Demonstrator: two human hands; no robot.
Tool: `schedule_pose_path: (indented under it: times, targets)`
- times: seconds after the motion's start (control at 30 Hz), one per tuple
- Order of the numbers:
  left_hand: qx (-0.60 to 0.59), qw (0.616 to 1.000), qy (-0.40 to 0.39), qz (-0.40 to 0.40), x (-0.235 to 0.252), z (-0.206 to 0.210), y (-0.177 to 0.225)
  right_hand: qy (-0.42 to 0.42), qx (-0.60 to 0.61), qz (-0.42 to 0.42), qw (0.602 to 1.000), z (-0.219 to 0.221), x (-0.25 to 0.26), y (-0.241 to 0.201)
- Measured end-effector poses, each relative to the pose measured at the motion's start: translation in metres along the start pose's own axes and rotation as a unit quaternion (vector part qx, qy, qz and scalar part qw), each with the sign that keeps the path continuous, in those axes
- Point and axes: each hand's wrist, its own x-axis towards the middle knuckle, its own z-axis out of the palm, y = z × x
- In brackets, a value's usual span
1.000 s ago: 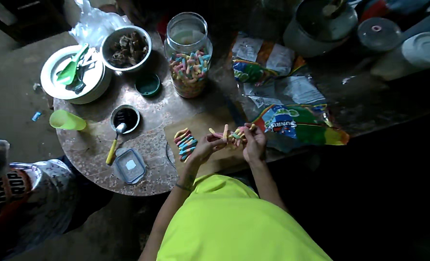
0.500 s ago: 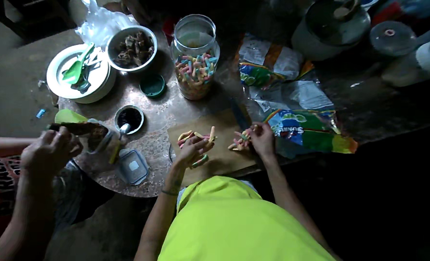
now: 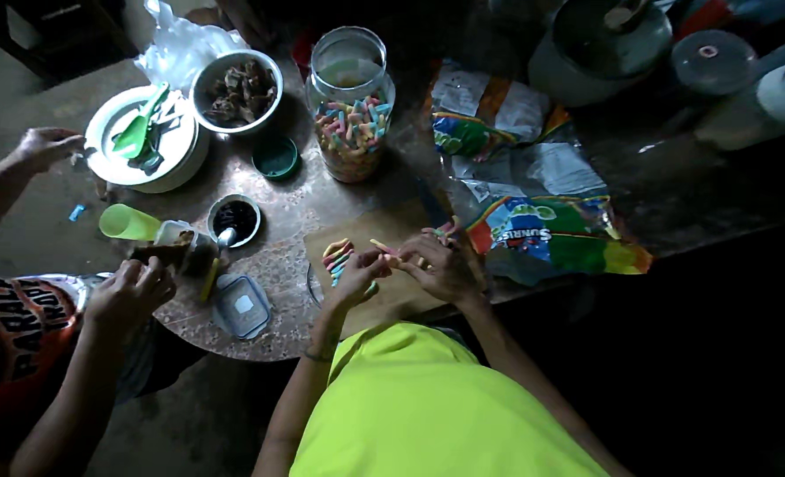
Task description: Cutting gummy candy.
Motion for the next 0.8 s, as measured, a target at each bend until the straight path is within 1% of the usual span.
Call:
schedule_pose_path:
  times: [0.1, 0.17, 0.2, 0.27, 0.33, 0.4, 0.53, 0.67, 0.8]
  targets:
    - [-0.012, 0.999, 0.047, 0.002, 0.004, 0.009, 0.0, 0.033, 0.035, 0.104, 0.993, 0.007, -0.005, -0.009]
    - [0.028, 0.995, 0.092, -0.008, 0.005, 0.016, 0.001, 0.062, 0.086, 0.165, 0.981, 0.015, -0.009, -0.01]
    - [0.055, 0.993, 0.102, 0.0, 0.005, 0.018, -0.001, 0.077, 0.111, 0.194, 0.972, 0.018, -0.01, -0.011]
    - [0.095, 0.99, 0.087, 0.051, 0.006, 0.021, -0.006, 0.094, 0.148, 0.232, 0.957, 0.021, -0.012, -0.012]
    - [0.114, 0.987, 0.065, 0.089, 0.005, 0.024, -0.009, 0.075, 0.162, 0.251, 0.951, 0.018, -0.013, -0.016]
    - [0.129, 0.983, 0.068, 0.11, 0.008, 0.025, -0.014, 0.051, 0.165, 0.258, 0.951, 0.016, -0.013, -0.017]
    - [0.149, 0.983, 0.039, 0.1, 0.009, 0.02, -0.014, 0.024, 0.177, 0.261, 0.949, 0.01, -0.014, -0.011]
    - [0.192, 0.977, 0.023, 0.088, 0.007, 0.016, -0.008, -0.014, 0.226, 0.291, 0.929, 0.003, -0.011, -0.017]
    - [0.153, 0.984, -0.018, 0.085, 0.007, 0.008, -0.003, -0.046, 0.246, 0.312, 0.917, -0.006, -0.006, -0.023]
